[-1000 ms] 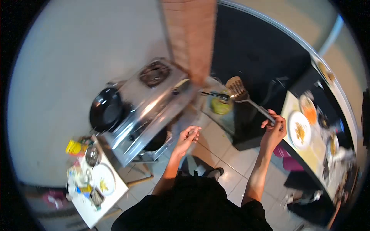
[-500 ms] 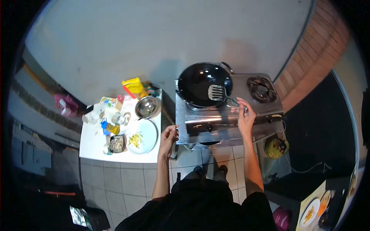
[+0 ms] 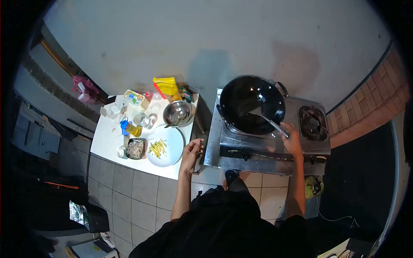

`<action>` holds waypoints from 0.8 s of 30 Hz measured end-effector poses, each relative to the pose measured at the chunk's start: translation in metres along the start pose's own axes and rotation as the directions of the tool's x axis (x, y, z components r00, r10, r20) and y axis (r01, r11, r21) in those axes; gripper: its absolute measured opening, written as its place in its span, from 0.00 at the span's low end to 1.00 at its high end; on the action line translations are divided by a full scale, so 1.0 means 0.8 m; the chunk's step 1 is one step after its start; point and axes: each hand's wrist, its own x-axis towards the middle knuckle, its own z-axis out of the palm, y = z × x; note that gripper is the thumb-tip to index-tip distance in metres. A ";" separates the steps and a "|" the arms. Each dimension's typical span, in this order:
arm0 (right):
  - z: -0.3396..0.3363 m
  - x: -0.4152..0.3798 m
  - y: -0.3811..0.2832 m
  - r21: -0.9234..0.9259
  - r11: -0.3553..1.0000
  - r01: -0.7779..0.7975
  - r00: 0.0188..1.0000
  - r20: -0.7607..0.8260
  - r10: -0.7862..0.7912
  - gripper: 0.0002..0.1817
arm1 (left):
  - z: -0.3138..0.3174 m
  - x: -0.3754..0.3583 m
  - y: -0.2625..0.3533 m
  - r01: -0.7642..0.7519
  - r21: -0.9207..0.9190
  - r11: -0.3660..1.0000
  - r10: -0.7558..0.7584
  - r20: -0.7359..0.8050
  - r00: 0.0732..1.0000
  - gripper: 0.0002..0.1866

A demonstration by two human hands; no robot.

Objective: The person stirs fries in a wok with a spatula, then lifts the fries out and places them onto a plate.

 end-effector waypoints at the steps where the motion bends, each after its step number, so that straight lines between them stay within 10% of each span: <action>1: -0.003 0.002 0.001 -0.101 0.993 -0.060 0.998 0.019 0.062 0.18 | 0.008 0.009 0.004 -0.001 0.006 1.000 0.001 0.007 1.000 0.11; 5: -0.013 0.004 0.008 -0.508 0.861 0.019 0.936 -0.293 -0.193 0.16 | 0.032 0.032 0.021 -0.029 -0.015 0.999 0.029 -0.006 1.000 0.11; 9: -0.041 0.022 -0.092 -0.115 0.993 -0.020 0.941 -0.338 -0.020 0.07 | 0.031 0.039 0.008 -0.030 -0.018 0.999 0.028 -0.092 0.995 0.13; 12: 0.002 0.019 -0.148 0.392 0.919 0.040 0.991 0.103 -0.088 0.03 | 0.016 0.034 -0.020 0.006 -0.129 0.992 -0.026 -0.156 0.987 0.11; 15: 0.109 0.028 -0.162 0.666 0.745 -0.029 0.729 0.524 -0.440 0.05 | -0.005 0.003 -0.034 0.046 -0.204 0.978 -0.099 -0.257 0.961 0.11; 17: 0.191 0.029 -0.158 0.516 0.852 -0.086 0.507 0.759 -0.408 0.08 | -0.029 -0.020 -0.042 0.033 -0.252 0.967 -0.119 -0.336 0.934 0.11; 24: 0.468 -0.009 -0.069 0.456 0.847 -0.274 0.580 0.781 -0.233 0.11 | -0.121 -0.103 -0.091 -0.170 -0.435 0.884 -0.188 -0.666 0.722 0.13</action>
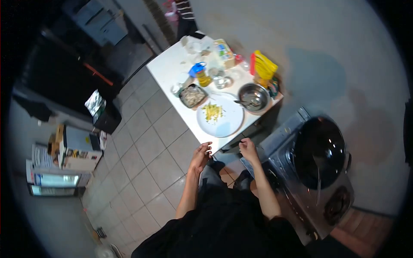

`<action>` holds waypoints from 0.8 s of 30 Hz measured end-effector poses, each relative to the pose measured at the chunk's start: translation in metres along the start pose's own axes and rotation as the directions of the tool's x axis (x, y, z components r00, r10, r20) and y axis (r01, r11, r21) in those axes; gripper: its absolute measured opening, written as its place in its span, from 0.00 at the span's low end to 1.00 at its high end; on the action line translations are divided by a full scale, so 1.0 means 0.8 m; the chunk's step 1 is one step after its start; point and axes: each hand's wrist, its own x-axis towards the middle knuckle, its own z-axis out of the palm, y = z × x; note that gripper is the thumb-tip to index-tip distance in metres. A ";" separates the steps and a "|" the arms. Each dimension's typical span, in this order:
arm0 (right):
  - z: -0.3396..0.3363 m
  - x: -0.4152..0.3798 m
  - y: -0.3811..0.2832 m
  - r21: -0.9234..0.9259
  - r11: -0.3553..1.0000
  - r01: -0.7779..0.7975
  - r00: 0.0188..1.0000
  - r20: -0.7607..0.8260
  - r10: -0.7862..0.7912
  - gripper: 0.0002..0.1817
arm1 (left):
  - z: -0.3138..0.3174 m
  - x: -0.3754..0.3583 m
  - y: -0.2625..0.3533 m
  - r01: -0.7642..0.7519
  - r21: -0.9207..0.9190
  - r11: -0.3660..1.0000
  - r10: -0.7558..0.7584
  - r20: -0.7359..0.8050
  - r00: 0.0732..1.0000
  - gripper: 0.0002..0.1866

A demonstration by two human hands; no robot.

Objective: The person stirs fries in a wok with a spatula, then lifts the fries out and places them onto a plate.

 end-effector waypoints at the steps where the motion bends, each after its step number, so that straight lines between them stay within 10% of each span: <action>1: 0.012 0.021 0.051 -0.094 0.994 -0.052 0.994 -0.099 0.042 0.13 | -0.020 0.005 -0.002 -0.007 0.011 1.000 0.007 -0.024 1.000 0.13; 8: 0.054 0.087 0.029 0.188 0.880 -0.435 0.851 -0.235 0.471 0.14 | -0.106 0.086 0.029 0.159 0.130 0.979 -0.165 0.039 0.985 0.18; 16: 0.078 0.107 0.032 0.389 0.821 -0.418 0.716 -0.416 0.561 0.07 | -0.139 0.201 0.015 0.237 0.399 0.886 -0.349 0.237 0.906 0.26; 24: 0.126 0.073 0.046 0.403 0.848 -0.345 0.673 -0.523 0.523 0.10 | -0.123 0.245 -0.001 0.134 0.479 0.868 -0.248 0.182 0.951 0.12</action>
